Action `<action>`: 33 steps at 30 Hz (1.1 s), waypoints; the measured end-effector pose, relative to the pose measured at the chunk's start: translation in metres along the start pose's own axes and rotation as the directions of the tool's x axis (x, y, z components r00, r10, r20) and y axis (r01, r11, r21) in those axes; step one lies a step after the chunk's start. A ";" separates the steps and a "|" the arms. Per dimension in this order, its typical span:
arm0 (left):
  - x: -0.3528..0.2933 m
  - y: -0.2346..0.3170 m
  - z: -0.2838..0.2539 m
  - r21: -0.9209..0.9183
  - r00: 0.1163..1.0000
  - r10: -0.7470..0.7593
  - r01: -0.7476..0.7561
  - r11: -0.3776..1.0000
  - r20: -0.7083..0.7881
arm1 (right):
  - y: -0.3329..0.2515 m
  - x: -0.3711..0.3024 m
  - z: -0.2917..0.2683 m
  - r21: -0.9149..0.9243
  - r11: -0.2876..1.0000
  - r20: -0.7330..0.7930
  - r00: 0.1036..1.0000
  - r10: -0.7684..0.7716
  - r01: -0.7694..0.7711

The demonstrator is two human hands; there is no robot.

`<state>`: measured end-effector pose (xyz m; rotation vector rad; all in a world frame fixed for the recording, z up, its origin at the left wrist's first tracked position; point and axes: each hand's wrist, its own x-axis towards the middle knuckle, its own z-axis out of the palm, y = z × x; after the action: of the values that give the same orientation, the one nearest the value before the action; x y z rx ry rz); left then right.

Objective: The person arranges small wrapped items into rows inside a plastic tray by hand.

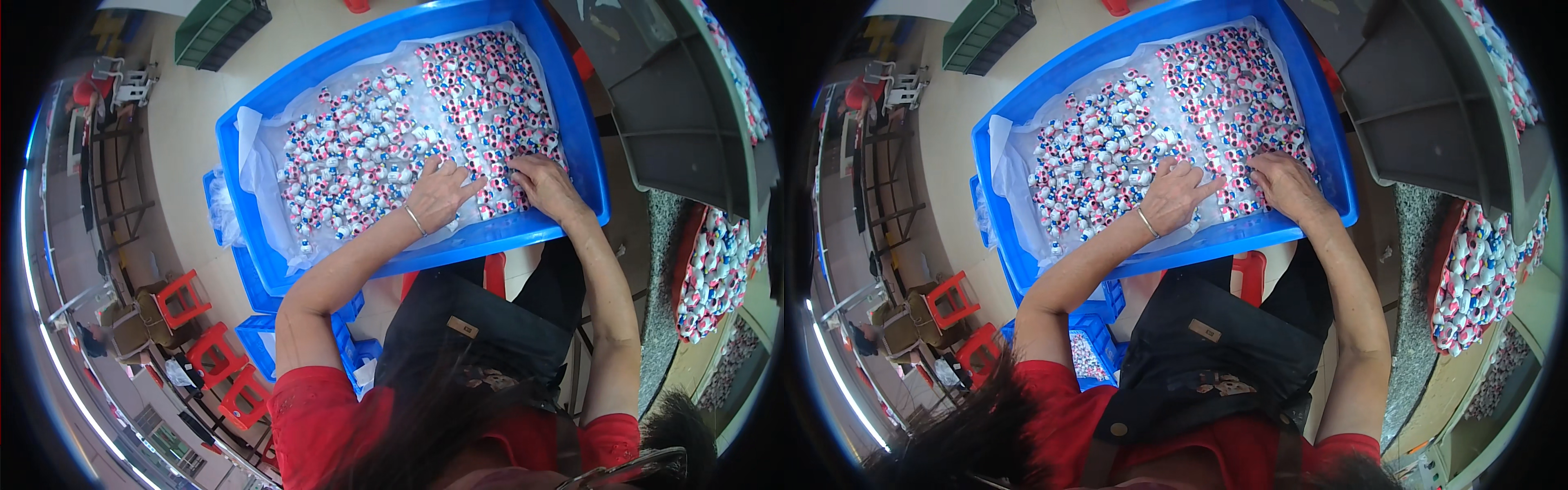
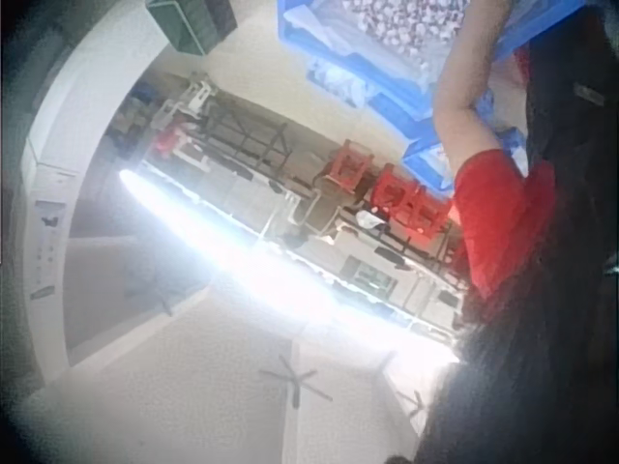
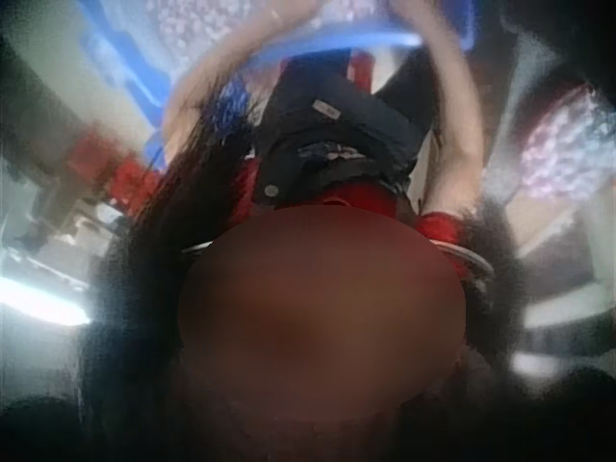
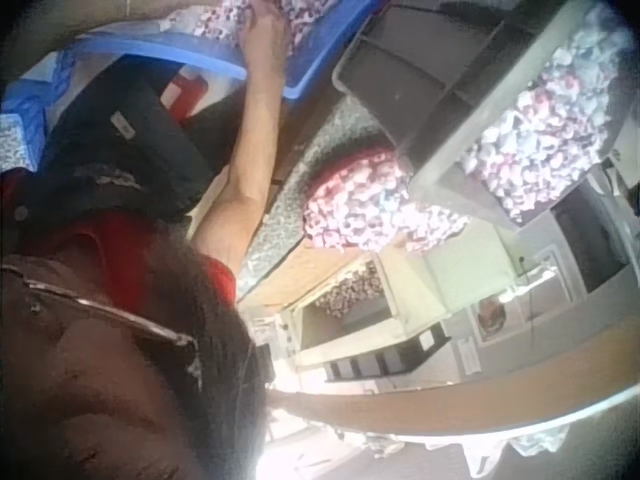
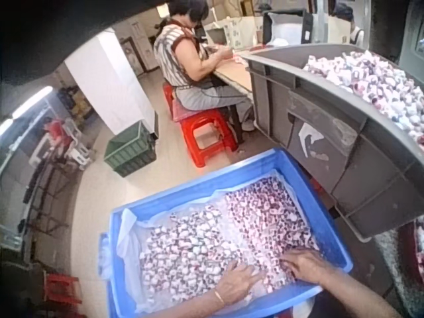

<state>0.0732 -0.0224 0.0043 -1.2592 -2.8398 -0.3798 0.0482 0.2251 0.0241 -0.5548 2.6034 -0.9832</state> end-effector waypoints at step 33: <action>0.036 -0.043 0.001 0.131 0.952 -0.276 0.293 0.947 -0.130 | 0.000 -0.002 -0.001 0.032 0.998 -0.037 0.998 -0.056 0.057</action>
<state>0.0173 -0.0238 -0.0020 -0.7781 -2.8938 -0.2248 0.0497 0.2260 0.0250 -0.6107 2.6109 -1.0616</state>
